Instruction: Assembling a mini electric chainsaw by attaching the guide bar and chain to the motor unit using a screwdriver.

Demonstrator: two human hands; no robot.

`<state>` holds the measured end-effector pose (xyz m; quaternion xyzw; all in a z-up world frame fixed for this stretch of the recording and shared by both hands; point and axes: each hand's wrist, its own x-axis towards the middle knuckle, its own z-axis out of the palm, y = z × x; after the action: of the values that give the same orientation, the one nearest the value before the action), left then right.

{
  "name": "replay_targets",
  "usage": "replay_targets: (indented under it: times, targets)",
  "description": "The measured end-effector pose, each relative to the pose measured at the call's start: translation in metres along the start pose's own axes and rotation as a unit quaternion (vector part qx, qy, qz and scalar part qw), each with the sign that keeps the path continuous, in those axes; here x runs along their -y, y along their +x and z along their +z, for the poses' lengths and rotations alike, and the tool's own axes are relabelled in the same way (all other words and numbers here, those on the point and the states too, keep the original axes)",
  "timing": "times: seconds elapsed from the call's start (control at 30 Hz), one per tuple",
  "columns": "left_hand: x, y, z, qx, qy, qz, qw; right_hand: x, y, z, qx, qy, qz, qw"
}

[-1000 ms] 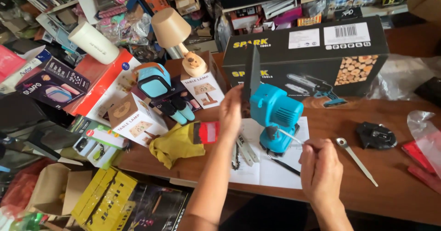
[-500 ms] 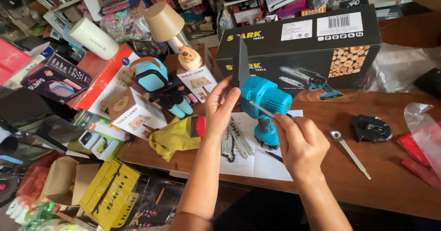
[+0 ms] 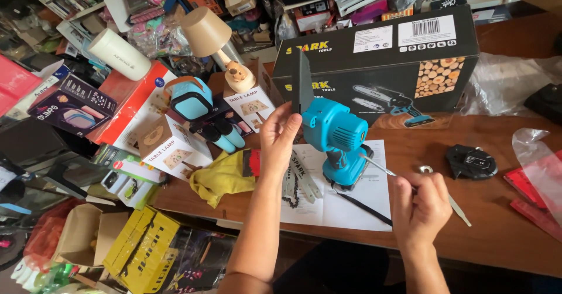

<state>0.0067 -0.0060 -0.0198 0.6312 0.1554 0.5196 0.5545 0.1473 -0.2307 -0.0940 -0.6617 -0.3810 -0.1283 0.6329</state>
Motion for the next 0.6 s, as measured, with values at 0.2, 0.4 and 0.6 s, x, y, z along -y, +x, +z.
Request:
replay_targets:
  times: [0.2, 0.4, 0.6]
  targets:
    - [-0.001, 0.001, 0.000, 0.013, -0.006, 0.005, 1.000, 0.006, -0.001, 0.000, -0.021, 0.000, 0.004, 1.000]
    - [0.001, 0.002, -0.001, 0.007, -0.014, -0.006, 1.000, 0.006, 0.000, 0.003, -0.033, -0.013, -0.020, 0.999]
    - [0.007, 0.002, -0.003, 0.001, -0.023, -0.001, 1.000, 0.002, 0.004, 0.007, -0.010, -0.024, -0.038, 0.999]
